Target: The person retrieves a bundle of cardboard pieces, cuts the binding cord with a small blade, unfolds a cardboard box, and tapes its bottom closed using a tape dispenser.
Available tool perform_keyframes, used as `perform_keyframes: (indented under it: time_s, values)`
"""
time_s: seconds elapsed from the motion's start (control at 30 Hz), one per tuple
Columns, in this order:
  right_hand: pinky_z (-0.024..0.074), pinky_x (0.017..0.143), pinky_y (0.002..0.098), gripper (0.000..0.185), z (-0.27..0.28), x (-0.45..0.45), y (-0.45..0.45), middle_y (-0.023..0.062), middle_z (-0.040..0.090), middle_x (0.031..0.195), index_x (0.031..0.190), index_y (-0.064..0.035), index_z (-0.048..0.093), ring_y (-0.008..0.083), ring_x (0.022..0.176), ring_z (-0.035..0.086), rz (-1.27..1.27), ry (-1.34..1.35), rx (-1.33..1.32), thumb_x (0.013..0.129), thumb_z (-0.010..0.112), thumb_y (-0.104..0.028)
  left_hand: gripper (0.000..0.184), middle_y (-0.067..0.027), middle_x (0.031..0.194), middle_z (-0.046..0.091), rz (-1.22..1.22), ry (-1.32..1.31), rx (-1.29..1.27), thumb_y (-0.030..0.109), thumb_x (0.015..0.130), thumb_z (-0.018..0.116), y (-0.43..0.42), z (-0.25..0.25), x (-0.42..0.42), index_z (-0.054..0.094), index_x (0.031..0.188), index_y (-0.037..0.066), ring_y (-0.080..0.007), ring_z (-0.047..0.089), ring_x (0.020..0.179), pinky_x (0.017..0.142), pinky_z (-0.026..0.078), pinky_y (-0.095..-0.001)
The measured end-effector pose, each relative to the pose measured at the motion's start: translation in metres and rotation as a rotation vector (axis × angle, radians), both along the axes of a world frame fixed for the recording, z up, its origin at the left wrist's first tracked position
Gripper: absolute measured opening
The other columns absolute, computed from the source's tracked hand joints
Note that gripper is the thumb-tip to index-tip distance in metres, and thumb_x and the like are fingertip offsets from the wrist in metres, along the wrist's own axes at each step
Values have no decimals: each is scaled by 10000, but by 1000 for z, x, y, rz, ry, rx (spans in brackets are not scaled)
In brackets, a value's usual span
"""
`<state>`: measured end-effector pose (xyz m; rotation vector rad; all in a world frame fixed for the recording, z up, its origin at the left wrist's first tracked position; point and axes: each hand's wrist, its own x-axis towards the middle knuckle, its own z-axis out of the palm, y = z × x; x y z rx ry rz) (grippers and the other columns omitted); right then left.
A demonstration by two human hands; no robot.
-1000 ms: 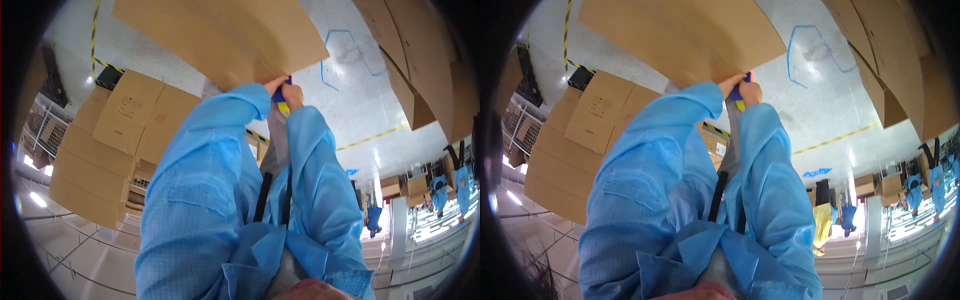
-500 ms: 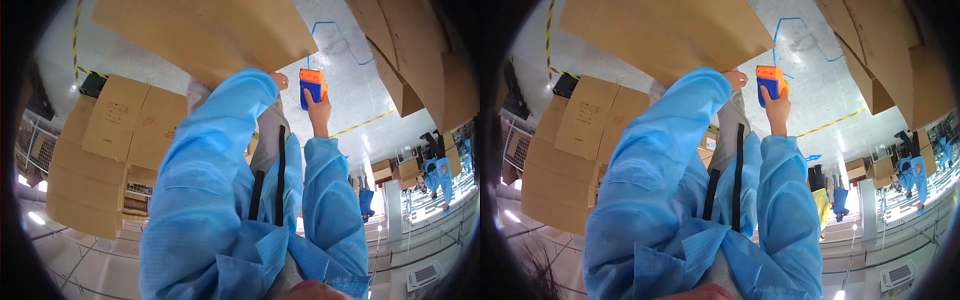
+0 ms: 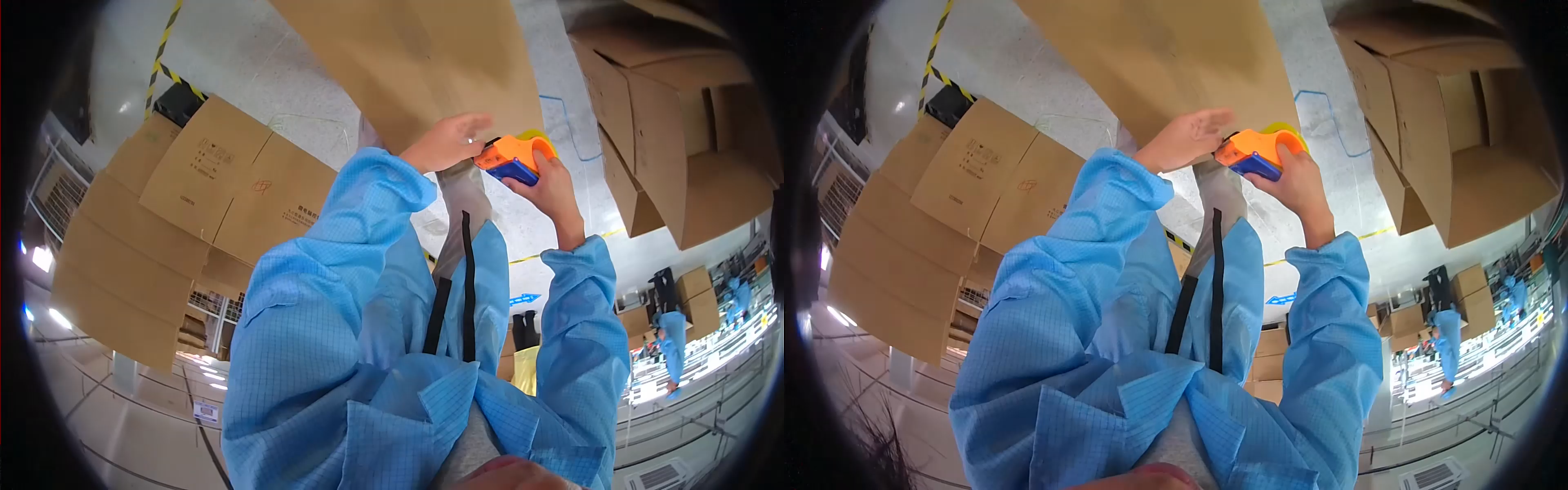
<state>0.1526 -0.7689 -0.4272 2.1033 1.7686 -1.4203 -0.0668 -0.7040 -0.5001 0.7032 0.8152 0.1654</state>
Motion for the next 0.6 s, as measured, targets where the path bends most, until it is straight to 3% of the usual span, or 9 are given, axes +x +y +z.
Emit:
perform_keyframes:
  time_s: [0.1, 0.2, 0.33, 0.5, 0.6]
  values:
    - [501, 690, 426, 586, -5, -14, 39, 181, 631, 851, 992, -11, 568, 374, 786, 615, 123, 7, -46, 637, 779, -425, 325, -126, 1155, 609, 10, -7, -103, -32, 872, 526, 27, 6, -23, 546, 1195, -51, -171, 568, 1081, 951, 443, -287]
    - [500, 691, 431, 589, -8, -31, 82, 192, 629, 836, 990, -15, 569, 386, 787, 614, 209, 44, -91, 642, 766, -447, 235, -117, 1017, 664, 108, 122, -9, -22, 875, 543, 48, 13, -48, 608, 1096, -69, -161, 615, 983, 891, 480, -265]
    - [486, 690, 445, 570, -10, -65, 154, 224, 616, 847, 971, -5, 553, 413, 791, 598, 320, 56, -96, 660, 757, -438, 218, -101, 1007, 670, 299, 169, -38, 9, 888, 550, 76, 13, -79, 618, 1084, -56, -144, 621, 940, 853, 490, -262]
    - [478, 684, 439, 550, -20, -103, 277, 213, 612, 837, 985, -17, 546, 414, 791, 582, 570, 89, 86, 665, 736, -423, 187, -81, 908, 673, 668, 316, 142, 25, 895, 551, 142, 10, -106, 634, 1042, -55, -114, 616, 884, 788, 488, -226]
    - [481, 664, 448, 552, -19, -124, 331, 191, 620, 782, 985, -30, 559, 399, 767, 596, 678, 6, 85, 657, 731, -440, 170, -79, 893, 670, 666, 430, 286, 27, 904, 539, 182, 2, -119, 633, 1018, -56, -123, 625, 841, 767, 494, -243]
